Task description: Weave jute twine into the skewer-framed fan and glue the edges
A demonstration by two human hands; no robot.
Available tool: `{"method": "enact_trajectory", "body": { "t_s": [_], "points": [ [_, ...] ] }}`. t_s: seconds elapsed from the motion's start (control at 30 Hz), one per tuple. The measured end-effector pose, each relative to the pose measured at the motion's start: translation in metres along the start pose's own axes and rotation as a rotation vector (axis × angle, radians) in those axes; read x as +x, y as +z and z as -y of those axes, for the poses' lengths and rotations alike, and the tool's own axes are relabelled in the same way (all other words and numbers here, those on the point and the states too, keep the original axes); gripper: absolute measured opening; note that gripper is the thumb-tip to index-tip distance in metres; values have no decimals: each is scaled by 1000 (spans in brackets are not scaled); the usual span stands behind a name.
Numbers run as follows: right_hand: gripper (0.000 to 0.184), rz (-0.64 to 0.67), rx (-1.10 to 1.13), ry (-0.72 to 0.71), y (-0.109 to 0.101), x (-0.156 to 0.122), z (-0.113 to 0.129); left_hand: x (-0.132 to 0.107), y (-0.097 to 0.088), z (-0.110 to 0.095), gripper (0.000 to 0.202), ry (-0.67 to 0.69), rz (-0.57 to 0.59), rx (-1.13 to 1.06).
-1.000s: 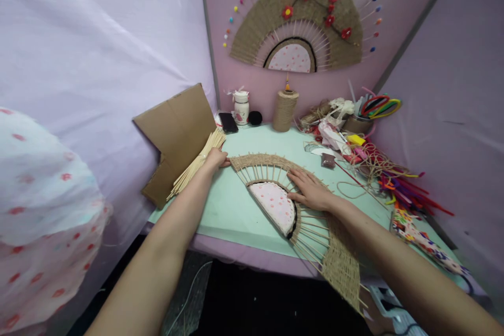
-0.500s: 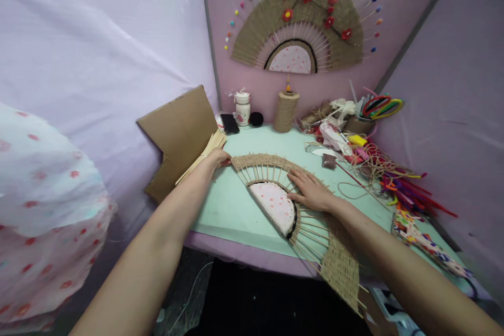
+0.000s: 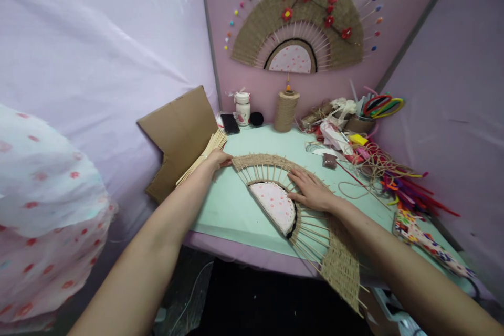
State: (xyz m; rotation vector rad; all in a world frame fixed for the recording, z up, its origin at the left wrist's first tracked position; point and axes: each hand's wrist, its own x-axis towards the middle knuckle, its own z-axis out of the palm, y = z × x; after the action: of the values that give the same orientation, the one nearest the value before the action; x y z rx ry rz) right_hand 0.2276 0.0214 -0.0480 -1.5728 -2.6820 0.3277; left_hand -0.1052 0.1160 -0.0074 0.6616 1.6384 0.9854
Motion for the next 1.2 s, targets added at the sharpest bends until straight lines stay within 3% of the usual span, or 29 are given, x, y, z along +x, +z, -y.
{"method": "enact_trajectory", "body": {
  "t_s": [0.13,0.23,0.37,0.47,0.53,0.63,0.7,0.8,0.87,0.93,1.03,1.13,1.2],
  "points": [
    [84,1,0,6,-2,-1,2,-11,0,0,36,-1,7,-98],
    [82,-12,17,5,-2,-2,2,-31,2,12,26,-19,78,-206],
    [83,-37,70,-2,0,-1,0,-60,22,41,13,-77,246,-338],
    [87,-98,125,-25,2,2,-4,-75,42,51,11,-58,298,-426],
    [86,-162,175,-52,-2,2,-9,-83,47,43,17,-13,312,-478],
    [80,-361,214,-62,-24,-11,-14,-99,35,7,23,95,341,-540],
    [78,-591,198,-71,-49,-28,-10,-117,18,-29,21,211,355,-572],
    [69,-954,211,-96,-87,-57,5,-153,-8,-90,15,621,354,-549],
    [58,-1093,287,-46,-99,-70,17,-178,-14,-122,20,890,289,-561],
    [50,-1108,415,-7,-98,-74,29,-196,-10,-138,23,1134,246,-508],
    [43,-993,708,-17,-87,-69,45,-201,9,-128,23,1391,158,-289],
    [36,-891,1047,-60,-82,-67,64,-178,33,-88,27,1581,81,48],
    [31,-795,1278,-80,-81,-72,77,-160,47,-56,28,1739,128,225]
  ]
}}
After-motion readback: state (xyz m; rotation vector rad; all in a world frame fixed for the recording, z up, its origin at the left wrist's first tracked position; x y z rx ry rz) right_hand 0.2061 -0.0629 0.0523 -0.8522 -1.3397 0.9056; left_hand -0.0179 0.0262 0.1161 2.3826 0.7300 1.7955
